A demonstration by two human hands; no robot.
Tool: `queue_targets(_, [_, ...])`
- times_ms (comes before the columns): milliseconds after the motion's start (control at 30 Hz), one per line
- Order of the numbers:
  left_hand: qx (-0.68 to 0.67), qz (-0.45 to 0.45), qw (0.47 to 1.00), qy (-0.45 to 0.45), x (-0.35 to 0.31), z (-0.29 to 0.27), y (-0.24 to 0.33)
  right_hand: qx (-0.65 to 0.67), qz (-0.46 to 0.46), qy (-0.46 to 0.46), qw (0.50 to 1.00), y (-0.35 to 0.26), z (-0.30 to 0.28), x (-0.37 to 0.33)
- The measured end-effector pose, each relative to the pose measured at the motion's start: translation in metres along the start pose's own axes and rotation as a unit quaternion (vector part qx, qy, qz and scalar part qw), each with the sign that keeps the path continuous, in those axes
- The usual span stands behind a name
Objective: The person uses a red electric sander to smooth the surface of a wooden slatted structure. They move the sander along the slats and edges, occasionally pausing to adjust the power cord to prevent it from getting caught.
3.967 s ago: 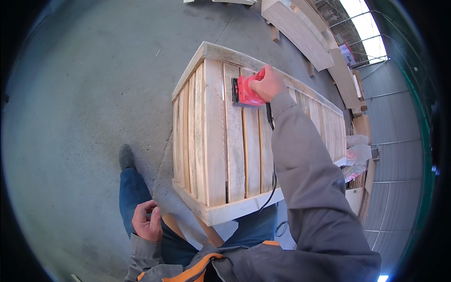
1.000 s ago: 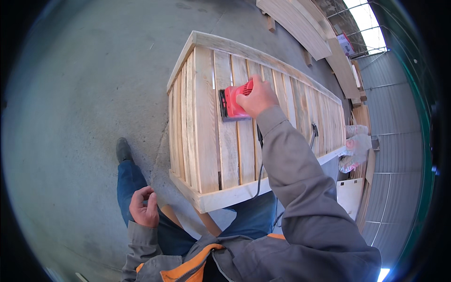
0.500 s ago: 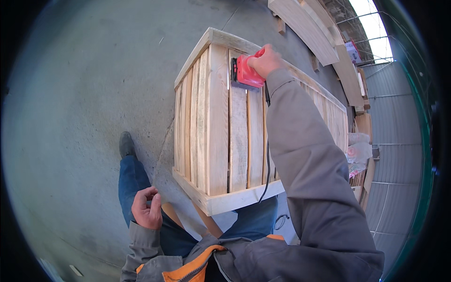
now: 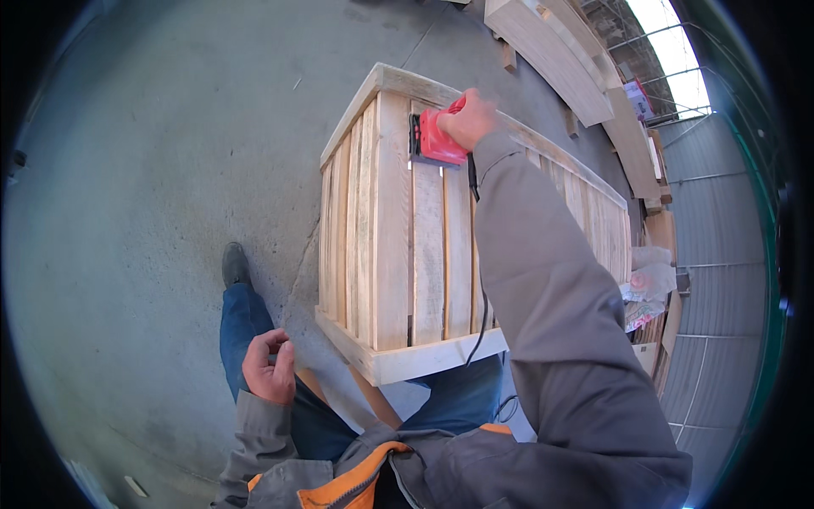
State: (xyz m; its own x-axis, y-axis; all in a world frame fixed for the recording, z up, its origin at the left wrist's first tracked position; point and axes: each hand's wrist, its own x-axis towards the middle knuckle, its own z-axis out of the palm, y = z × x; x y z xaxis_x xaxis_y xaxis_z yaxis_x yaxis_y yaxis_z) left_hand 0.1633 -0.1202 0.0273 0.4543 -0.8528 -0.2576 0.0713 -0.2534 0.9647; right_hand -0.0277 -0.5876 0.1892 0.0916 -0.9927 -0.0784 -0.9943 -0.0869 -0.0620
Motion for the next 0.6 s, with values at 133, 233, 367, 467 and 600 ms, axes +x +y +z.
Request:
queue_targets(133, [0.007, 0.027, 0.999, 0.016, -0.001, 0.002, -0.009, -0.007, 0.004, 0.015, 1.0, 0.02, 0.001, -0.039])
queue_targets(233, [-0.003, 0.03, 0.999, 0.022, -0.005, 0.005, -0.012, 0.001, 0.026, -0.004, 1.0, 0.038, -0.001, -0.074])
queue_targets(367, [-0.017, 0.028, 0.999, 0.009, -0.008, 0.002, -0.019, 0.003, 0.029, -0.011, 1.0, 0.046, 0.006, -0.119])
queue_targets(467, [0.013, 0.048, 0.999, 0.005, -0.009, 0.004, -0.031, 0.006, 0.017, -0.03, 0.999, 0.054, 0.005, -0.151])
queue_targets(600, [0.007, 0.068, 0.998, 0.011, -0.013, 0.001, -0.039, 0.032, 0.01, -0.05, 0.998, 0.053, 0.004, -0.192])
